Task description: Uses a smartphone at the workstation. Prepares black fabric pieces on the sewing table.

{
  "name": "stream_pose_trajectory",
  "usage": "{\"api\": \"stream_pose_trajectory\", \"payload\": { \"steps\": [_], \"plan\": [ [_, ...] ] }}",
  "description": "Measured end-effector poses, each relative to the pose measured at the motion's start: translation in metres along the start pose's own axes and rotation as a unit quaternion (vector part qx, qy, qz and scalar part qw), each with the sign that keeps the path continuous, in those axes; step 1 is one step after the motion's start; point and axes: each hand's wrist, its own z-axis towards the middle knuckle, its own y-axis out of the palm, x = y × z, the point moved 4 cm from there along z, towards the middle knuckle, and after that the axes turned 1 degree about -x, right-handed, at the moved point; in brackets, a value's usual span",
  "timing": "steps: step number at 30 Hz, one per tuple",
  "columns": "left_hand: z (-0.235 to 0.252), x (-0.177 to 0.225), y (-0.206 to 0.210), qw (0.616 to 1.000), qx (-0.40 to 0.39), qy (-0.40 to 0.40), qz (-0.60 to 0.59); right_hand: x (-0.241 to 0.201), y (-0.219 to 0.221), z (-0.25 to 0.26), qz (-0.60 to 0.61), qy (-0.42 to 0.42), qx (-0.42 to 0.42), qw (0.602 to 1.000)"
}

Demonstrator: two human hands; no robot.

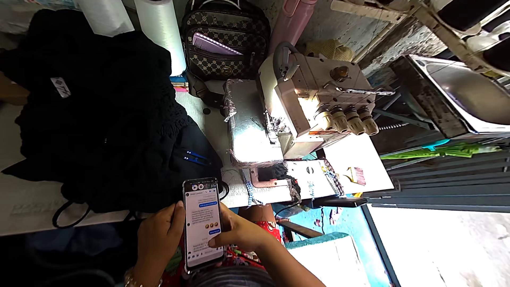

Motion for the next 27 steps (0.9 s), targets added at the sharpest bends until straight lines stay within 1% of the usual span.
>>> {"api": "stream_pose_trajectory", "payload": {
  "steps": [27],
  "plan": [
    [-0.0004, -0.0007, 0.0000, 1.000, 0.006, 0.004, -0.007, 0.0009, 0.0013, 0.0006, 0.015, -0.008, -0.004, 1.000]
  ]
}}
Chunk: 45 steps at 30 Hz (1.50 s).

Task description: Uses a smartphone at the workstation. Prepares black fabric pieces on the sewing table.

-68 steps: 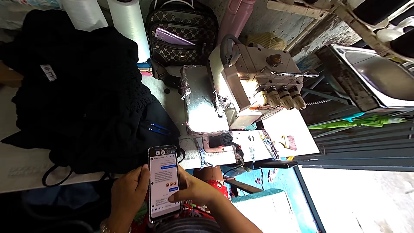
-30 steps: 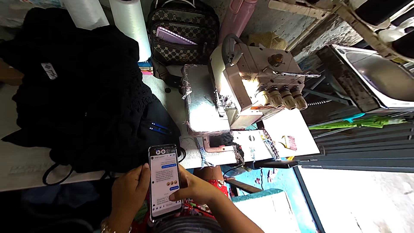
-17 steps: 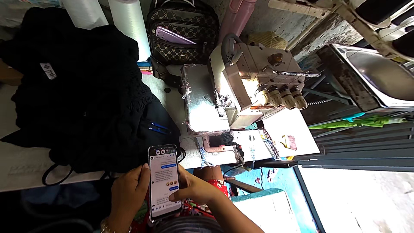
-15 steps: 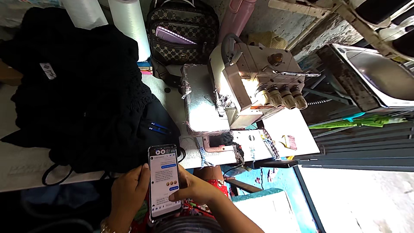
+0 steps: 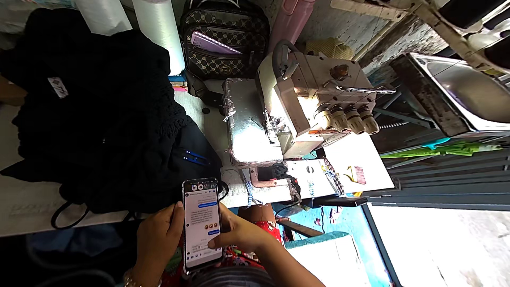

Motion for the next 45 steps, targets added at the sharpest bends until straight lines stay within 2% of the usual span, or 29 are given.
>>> {"api": "stream_pose_trajectory", "payload": {
  "steps": [40, 45],
  "plan": [
    [-0.0002, 0.0010, -0.0003, 1.000, -0.004, -0.002, 0.008, 0.0007, 0.0000, -0.0001, -0.009, 0.004, 0.002, 1.000],
    [-0.0004, 0.0006, 0.0000, 1.000, -0.005, -0.003, 0.006, -0.0001, 0.0006, -0.0007, -0.010, 0.044, 0.037, 0.998]
  ]
}}
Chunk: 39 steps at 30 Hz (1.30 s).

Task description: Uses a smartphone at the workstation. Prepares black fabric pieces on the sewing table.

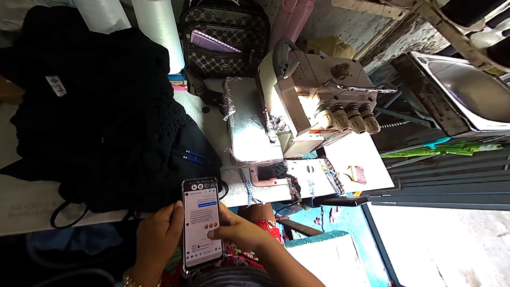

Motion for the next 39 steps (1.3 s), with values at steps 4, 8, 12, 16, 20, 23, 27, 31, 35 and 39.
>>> {"api": "stream_pose_trajectory", "payload": {
  "steps": [4, 8, 12, 16, 20, 23, 27, 31, 35, 39],
  "plan": [
    [0.0001, 0.0007, -0.0006, 1.000, 0.004, 0.001, 0.000, 0.0009, -0.0006, 0.0001, 0.019, 0.009, 0.000, 1.000],
    [0.0000, 0.0003, -0.0002, 1.000, 0.003, 0.008, 0.001, 0.0001, 0.0001, -0.0002, 0.004, -0.015, -0.013, 1.000],
    [-0.0002, 0.0001, -0.0003, 1.000, 0.003, 0.009, -0.001, 0.0006, -0.0006, 0.0000, 0.005, -0.004, 0.002, 1.000],
    [0.0002, 0.0000, 0.0000, 1.000, 0.004, 0.010, 0.001, -0.0018, 0.0002, 0.0002, 0.020, 0.049, 0.039, 0.998],
    [0.0002, 0.0000, 0.0000, 1.000, 0.002, 0.008, -0.001, -0.0015, -0.0006, 0.0003, 0.033, 0.042, 0.028, 0.998],
    [0.0004, 0.0000, -0.0003, 1.000, 0.003, 0.008, -0.002, -0.0021, -0.0006, 0.0004, 0.030, 0.038, 0.023, 0.999],
    [0.0008, 0.0002, -0.0005, 1.000, 0.000, 0.005, 0.001, -0.0014, -0.0020, 0.0007, 0.024, 0.030, 0.014, 0.999],
    [0.0009, 0.0007, -0.0008, 1.000, -0.002, 0.004, 0.003, -0.0011, -0.0024, 0.0003, 0.015, 0.026, 0.006, 1.000],
    [0.0008, 0.0000, -0.0004, 1.000, 0.001, 0.006, -0.001, -0.0015, -0.0017, 0.0002, -0.006, -0.016, -0.021, 1.000],
    [0.0005, -0.0005, -0.0003, 1.000, -0.002, 0.003, -0.003, -0.0001, -0.0008, 0.0017, 0.015, -0.058, -0.062, 0.996]
  ]
}}
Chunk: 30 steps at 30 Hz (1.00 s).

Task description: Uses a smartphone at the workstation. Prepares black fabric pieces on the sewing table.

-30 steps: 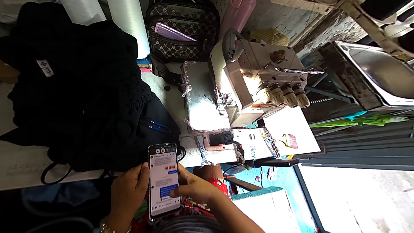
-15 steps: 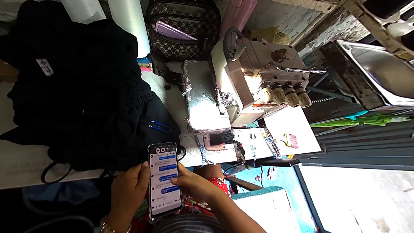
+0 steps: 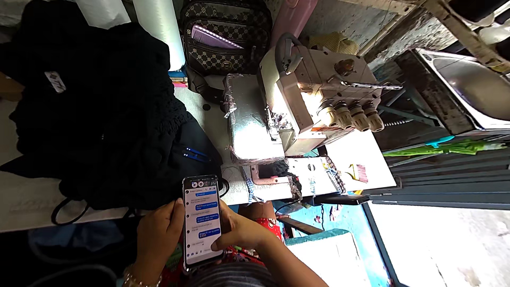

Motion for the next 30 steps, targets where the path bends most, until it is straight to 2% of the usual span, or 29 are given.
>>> {"api": "stream_pose_trajectory", "payload": {
  "steps": [19, 23, 25, 27, 30],
  "plan": [
    [-0.001, 0.000, 0.000, 1.000, -0.001, -0.004, 0.000, 0.000, 0.002, 0.000, -0.010, 0.017, 0.011, 1.000],
    [-0.008, 0.001, -0.003, 1.000, -0.026, -0.015, -0.006, 0.001, -0.001, -0.002, 0.015, -0.002, -0.005, 1.000],
    [-0.015, -0.002, -0.005, 0.996, -0.062, -0.032, -0.054, 0.001, -0.002, -0.004, 0.014, -0.008, 0.001, 1.000],
    [-0.025, -0.005, -0.005, 0.972, -0.151, -0.071, -0.167, 0.000, -0.003, -0.006, 0.018, -0.009, 0.009, 1.000],
    [-0.034, 0.000, 0.006, 0.871, -0.267, -0.124, -0.392, -0.002, 0.000, -0.006, 0.017, -0.007, 0.028, 0.999]
  ]
}}
